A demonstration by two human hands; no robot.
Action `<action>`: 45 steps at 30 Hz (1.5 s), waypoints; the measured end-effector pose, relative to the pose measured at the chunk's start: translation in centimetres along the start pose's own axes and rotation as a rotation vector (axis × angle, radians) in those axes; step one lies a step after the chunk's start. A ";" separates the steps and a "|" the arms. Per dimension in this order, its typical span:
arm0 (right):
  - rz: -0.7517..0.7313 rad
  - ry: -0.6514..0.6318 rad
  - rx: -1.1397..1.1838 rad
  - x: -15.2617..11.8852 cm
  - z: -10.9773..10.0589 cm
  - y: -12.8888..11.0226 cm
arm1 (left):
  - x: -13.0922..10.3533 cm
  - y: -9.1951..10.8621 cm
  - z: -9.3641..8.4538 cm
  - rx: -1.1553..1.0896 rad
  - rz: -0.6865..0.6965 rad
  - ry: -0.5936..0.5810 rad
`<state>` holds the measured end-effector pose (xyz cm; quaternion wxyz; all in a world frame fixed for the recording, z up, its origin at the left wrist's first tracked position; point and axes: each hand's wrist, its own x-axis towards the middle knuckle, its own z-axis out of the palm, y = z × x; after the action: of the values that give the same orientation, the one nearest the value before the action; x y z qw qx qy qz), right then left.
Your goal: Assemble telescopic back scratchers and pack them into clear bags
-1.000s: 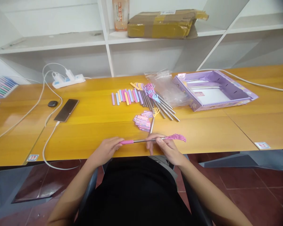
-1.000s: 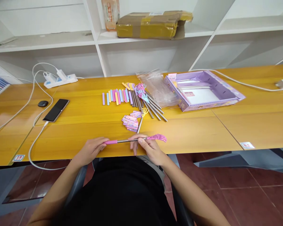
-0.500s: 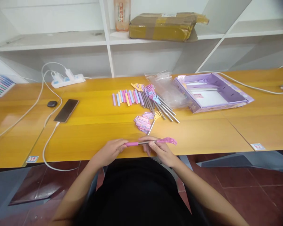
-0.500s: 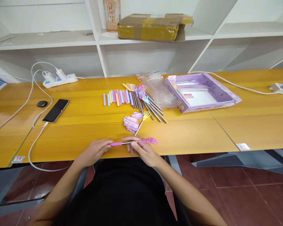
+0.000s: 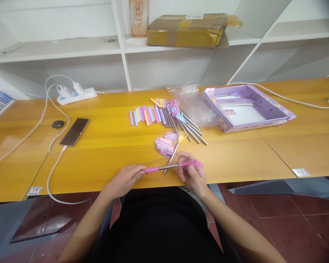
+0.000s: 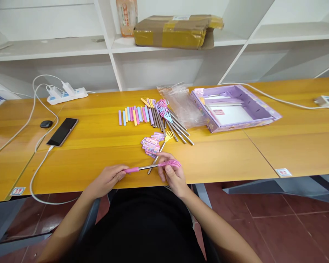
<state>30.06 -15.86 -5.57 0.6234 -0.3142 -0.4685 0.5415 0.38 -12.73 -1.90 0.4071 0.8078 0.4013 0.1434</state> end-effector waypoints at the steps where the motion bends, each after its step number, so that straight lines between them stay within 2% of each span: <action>1: -0.020 0.032 0.010 0.0 -0.1 0.1 | 0.0 0.1 -0.1 -0.008 -0.007 0.002; 4: -0.074 0.119 -0.032 -0.1 -0.5 0.4 | 0.0 0.0 -0.2 -0.009 -0.019 -0.002; 8: -0.048 0.199 -0.215 -0.1 -0.4 0.0 | -0.1 -0.5 0.1 0.019 -0.025 -0.012; 11: -0.008 0.202 -0.287 0.0 0.2 -0.4 | -0.1 -0.7 0.4 0.051 -0.016 0.009; 16: 0.040 0.227 -0.276 0.3 1.7 -0.5 | -0.2 -0.6 0.6 0.055 0.009 0.031; 25: 0.054 0.200 -0.318 0.5 2.6 0.1 | -0.4 -0.4 0.7 0.067 0.010 0.079; 34: 0.003 0.161 -0.328 0.2 2.8 0.5 | -0.6 -0.1 0.6 0.026 0.008 0.095; 38: -0.020 0.186 -0.328 0.0 2.5 0.7 | -0.2 -0.1 0.3 0.016 0.003 0.069; 45: -0.009 0.151 -0.350 -0.1 1.5 0.1 | -0.3 -0.4 0.2 0.065 0.009 0.040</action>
<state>28.69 -16.13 -5.13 0.5949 -0.4557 -0.5088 0.4238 0.10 -12.87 -2.27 0.3719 0.8193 0.4104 0.1484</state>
